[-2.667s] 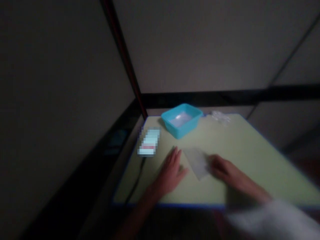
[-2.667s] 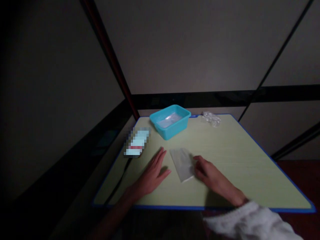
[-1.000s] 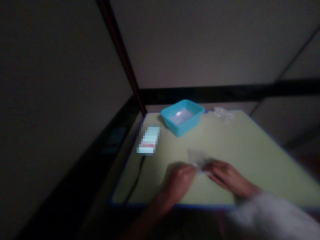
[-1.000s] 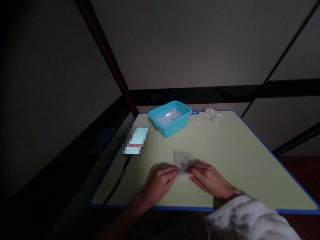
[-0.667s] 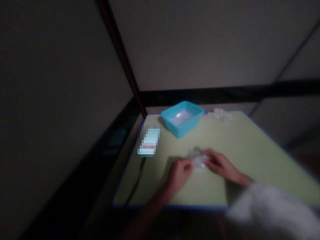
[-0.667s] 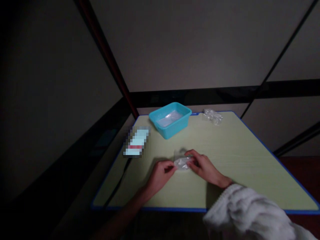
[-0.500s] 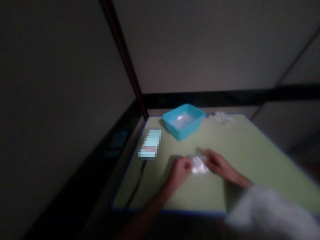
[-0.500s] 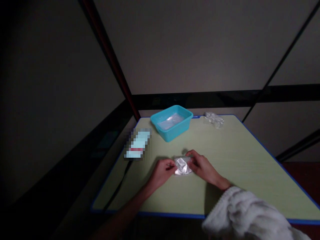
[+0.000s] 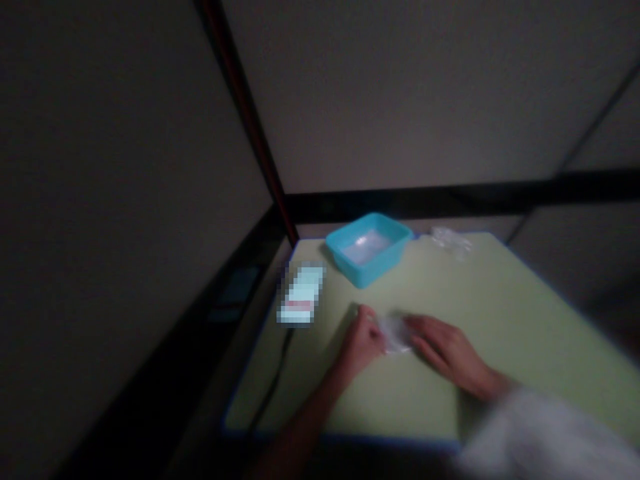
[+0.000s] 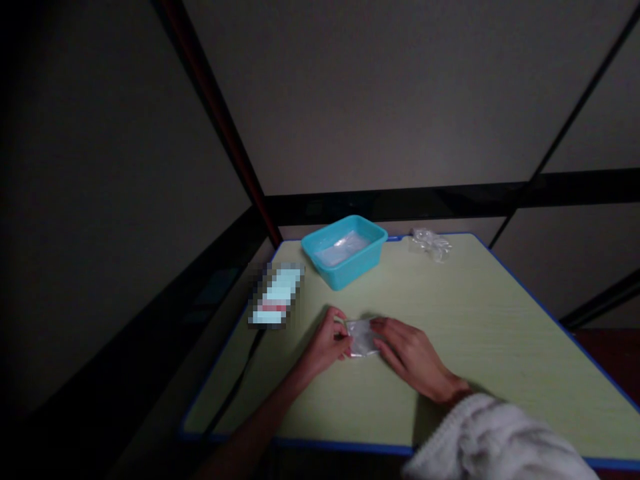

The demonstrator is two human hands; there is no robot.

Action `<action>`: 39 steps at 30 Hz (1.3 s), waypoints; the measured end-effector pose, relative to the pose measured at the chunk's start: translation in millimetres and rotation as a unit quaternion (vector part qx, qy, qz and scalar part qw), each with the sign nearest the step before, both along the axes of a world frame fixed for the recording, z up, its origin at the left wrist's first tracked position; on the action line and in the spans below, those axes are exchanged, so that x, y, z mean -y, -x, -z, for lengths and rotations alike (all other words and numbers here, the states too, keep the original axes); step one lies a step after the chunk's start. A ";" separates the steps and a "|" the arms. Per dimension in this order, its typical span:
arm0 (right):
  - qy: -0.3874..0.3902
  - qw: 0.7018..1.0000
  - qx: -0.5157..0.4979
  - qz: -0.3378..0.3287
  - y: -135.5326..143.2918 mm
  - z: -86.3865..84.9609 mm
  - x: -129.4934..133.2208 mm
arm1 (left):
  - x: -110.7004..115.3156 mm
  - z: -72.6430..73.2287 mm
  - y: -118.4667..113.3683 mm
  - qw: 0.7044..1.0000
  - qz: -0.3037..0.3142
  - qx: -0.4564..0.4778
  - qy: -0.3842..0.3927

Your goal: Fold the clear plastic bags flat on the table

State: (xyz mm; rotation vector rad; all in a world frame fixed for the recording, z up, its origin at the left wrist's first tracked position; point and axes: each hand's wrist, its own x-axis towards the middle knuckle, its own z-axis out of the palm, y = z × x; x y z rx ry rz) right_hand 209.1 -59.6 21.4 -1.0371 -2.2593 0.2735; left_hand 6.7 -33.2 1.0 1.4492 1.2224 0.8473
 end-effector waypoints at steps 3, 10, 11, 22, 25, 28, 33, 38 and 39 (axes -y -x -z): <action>-0.023 0.994 0.102 -0.045 9.6 5.3 2.8 | -1.0 -1.7 -0.4 1.000 -0.001 0.008 0.007; -0.045 0.977 0.205 -0.043 14.7 22.4 2.7 | -3.0 -1.7 1.2 0.999 -0.025 0.019 0.018; -0.045 0.976 0.207 -0.042 14.2 23.0 2.7 | -0.1 -3.4 1.5 0.999 -0.045 0.008 0.005; -0.063 0.976 0.207 -0.025 7.3 22.9 -0.8 | 46.6 -14.3 -9.4 0.864 0.108 -0.376 -0.315; -0.076 0.974 0.212 -0.030 3.7 31.1 0.1 | 47.0 -11.6 -8.6 0.846 0.116 -0.420 -0.309; -0.074 0.973 0.219 -0.022 3.9 35.0 2.1 | 47.2 -12.5 -7.1 0.838 0.124 -0.438 -0.302; -0.052 0.977 0.207 -0.015 4.0 28.3 3.0 | 46.9 -13.7 -3.3 0.841 0.130 -0.437 -0.292; -0.040 0.986 0.155 -0.041 -5.7 19.1 -2.5 | 47.0 -10.1 -0.1 0.848 0.122 -0.419 -0.301; -0.054 0.987 0.147 -0.046 -7.5 19.3 -3.8 | 47.3 -9.4 0.0 0.850 0.123 -0.414 -0.300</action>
